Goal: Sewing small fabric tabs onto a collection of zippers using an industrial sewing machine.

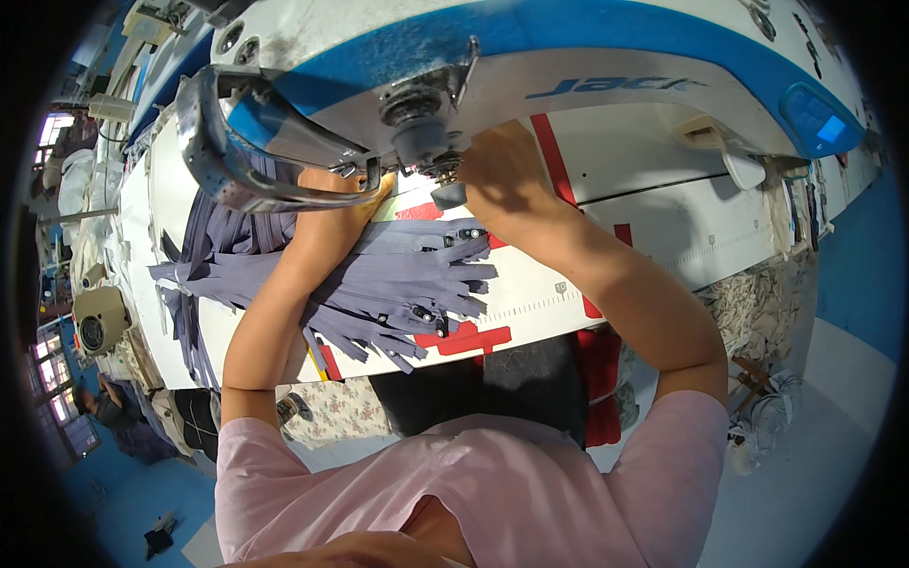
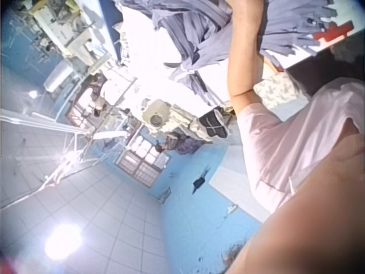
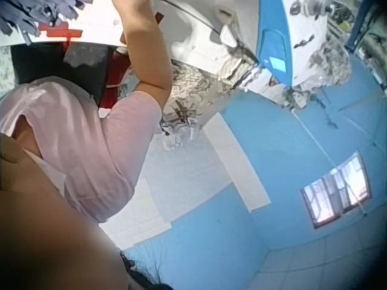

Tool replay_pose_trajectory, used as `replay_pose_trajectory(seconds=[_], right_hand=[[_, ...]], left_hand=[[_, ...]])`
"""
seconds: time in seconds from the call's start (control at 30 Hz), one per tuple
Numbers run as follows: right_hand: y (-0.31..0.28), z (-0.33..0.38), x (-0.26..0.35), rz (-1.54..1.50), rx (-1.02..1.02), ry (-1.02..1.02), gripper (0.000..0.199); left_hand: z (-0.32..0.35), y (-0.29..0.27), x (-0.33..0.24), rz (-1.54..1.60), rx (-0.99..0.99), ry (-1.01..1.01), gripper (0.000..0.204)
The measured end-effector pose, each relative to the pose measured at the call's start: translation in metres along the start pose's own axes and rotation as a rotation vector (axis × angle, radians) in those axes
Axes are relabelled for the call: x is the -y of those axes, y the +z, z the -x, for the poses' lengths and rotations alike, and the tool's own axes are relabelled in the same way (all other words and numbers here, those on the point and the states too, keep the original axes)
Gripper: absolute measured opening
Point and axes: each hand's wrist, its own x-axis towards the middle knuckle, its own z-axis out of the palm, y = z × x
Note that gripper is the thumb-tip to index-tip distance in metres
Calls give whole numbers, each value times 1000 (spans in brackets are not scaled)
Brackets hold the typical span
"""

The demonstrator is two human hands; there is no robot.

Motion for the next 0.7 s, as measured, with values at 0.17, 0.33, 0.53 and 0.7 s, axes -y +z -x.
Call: replay_pose_trajectory(seconds=[0.17, 0.33, 0.53, 0.7], right_hand=[[-1, 1, 2, 30, 6, 24, 10], [-18, -6, 4, -22, 36, -105, 9], [-39, 2, 14, -237, 245, -51, 26], [-44, -1, 27, -99, 468, -17, 25]], left_hand=[[1, 0, 0, 29, 2, -1, 31], [0, -4, -7, -4, 15, -47, 28], [3, -20, 15, -247, -65, -140, 23], [-4, -44, 9, -842, -442, 22, 23]])
